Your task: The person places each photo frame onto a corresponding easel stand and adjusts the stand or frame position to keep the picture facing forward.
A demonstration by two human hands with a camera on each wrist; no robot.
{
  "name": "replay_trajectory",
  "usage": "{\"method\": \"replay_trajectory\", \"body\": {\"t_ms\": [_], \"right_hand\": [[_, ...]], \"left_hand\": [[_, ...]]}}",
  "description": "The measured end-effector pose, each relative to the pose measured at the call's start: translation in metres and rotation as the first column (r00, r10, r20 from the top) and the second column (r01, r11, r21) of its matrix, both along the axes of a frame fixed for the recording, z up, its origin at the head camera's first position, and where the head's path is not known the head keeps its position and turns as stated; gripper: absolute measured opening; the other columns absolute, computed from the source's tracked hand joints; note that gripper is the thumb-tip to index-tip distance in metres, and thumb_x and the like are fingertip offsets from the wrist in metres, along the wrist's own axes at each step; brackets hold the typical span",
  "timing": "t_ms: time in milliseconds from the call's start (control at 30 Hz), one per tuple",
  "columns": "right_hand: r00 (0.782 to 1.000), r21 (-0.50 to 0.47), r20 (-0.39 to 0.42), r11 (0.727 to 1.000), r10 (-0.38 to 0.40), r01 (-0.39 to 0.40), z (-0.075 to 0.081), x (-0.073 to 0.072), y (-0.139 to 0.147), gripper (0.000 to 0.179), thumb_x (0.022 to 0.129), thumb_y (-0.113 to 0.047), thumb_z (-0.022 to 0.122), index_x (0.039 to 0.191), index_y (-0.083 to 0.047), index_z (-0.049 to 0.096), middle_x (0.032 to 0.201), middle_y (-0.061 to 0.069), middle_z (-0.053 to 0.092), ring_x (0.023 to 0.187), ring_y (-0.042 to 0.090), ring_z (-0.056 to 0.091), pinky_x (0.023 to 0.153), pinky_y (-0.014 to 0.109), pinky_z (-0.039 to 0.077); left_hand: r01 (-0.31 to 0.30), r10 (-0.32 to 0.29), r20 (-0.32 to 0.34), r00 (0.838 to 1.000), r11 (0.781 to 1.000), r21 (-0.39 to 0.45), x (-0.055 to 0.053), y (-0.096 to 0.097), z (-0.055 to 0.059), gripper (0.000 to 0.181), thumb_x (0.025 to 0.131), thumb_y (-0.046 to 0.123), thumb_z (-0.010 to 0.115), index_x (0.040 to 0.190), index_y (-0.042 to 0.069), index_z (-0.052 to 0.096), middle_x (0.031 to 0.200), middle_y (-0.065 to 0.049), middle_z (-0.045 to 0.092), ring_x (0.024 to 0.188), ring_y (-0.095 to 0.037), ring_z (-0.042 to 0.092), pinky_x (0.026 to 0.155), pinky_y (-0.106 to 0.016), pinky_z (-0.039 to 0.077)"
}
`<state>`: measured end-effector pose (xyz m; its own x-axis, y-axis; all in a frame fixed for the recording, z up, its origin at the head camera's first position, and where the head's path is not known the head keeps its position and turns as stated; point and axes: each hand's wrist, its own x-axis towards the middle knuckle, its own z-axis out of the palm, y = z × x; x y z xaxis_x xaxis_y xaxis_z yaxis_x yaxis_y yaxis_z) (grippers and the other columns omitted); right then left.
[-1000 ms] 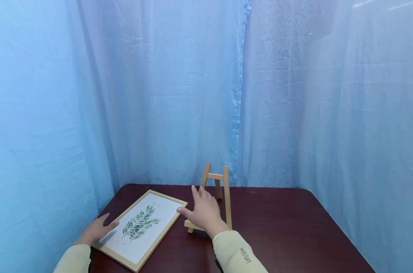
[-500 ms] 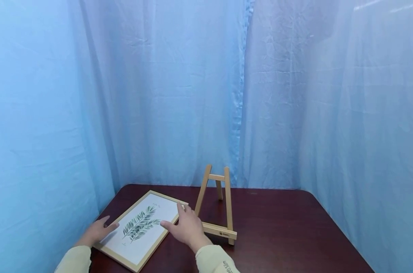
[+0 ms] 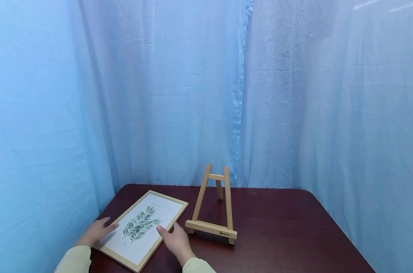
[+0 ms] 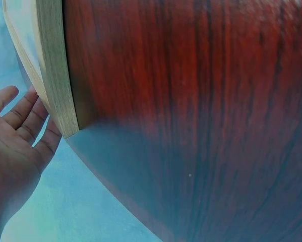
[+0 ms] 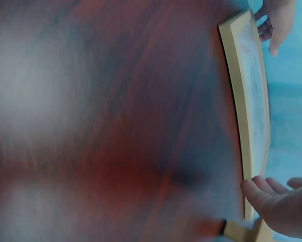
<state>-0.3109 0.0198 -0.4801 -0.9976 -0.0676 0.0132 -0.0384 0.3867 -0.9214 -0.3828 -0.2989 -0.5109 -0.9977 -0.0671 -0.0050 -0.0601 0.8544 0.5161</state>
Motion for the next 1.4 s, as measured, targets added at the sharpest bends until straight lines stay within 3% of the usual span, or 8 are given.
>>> {"method": "replay_trajectory", "body": {"t_ms": [167,533,767,1000,1400], "right_hand": [[0.996,-0.077,0.02,0.993,-0.087,0.088,-0.009,0.003,-0.013,0.086,0.091,-0.047,0.069,0.136,0.021,0.042,0.135,0.039,0.047,0.127,0.051,0.045,0.101,0.059,0.04],[0.98,0.003,0.018,0.98,-0.197,0.197,-0.025,0.007,-0.028,0.076,0.085,-0.038,0.077,0.131,0.017,0.051,0.128,0.034,0.055,0.123,0.048,0.05,0.1,0.057,0.041],[0.978,0.104,-0.012,0.972,-0.21,0.21,-0.035,0.007,-0.033,0.071,0.082,-0.039,0.079,0.126,0.012,0.058,0.121,0.032,0.059,0.117,0.048,0.053,0.097,0.058,0.043],[0.976,0.157,-0.101,0.966,-0.191,0.206,-0.044,0.011,-0.039,0.061,0.08,-0.033,0.082,0.117,0.012,0.064,0.118,0.029,0.061,0.117,0.048,0.05,0.097,0.058,0.042],[0.978,0.298,-0.105,0.932,-0.182,0.206,-0.051,0.011,-0.044,0.05,0.075,-0.023,0.085,0.111,0.007,0.069,0.126,0.028,0.056,0.123,0.047,0.044,0.1,0.06,0.036]], "left_hand": [[-0.007,0.007,0.014,1.0,1.0,0.0,0.002,-0.001,0.003,0.081,0.095,0.046,0.061,0.134,-0.022,0.042,0.132,-0.042,0.046,0.124,-0.057,0.042,0.102,-0.063,0.038],[0.002,-0.003,0.035,0.999,1.0,0.007,0.005,-0.003,0.008,0.078,0.095,0.045,0.062,0.132,-0.022,0.045,0.132,-0.042,0.046,0.125,-0.058,0.04,0.102,-0.062,0.037],[0.016,-0.017,0.049,0.999,1.0,0.024,0.005,-0.006,0.004,0.074,0.095,0.044,0.061,0.131,-0.02,0.049,0.131,-0.041,0.048,0.125,-0.058,0.04,0.103,-0.062,0.036],[0.013,-0.015,0.059,0.998,0.999,0.03,0.005,-0.008,0.001,0.068,0.096,0.041,0.06,0.127,-0.019,0.054,0.128,-0.039,0.052,0.124,-0.057,0.043,0.101,-0.062,0.038],[0.047,-0.047,0.024,0.999,0.999,-0.007,0.012,-0.002,0.005,0.043,0.096,0.025,0.063,0.113,-0.015,0.065,0.115,-0.033,0.063,0.109,-0.049,0.058,0.092,-0.055,0.048]]}}
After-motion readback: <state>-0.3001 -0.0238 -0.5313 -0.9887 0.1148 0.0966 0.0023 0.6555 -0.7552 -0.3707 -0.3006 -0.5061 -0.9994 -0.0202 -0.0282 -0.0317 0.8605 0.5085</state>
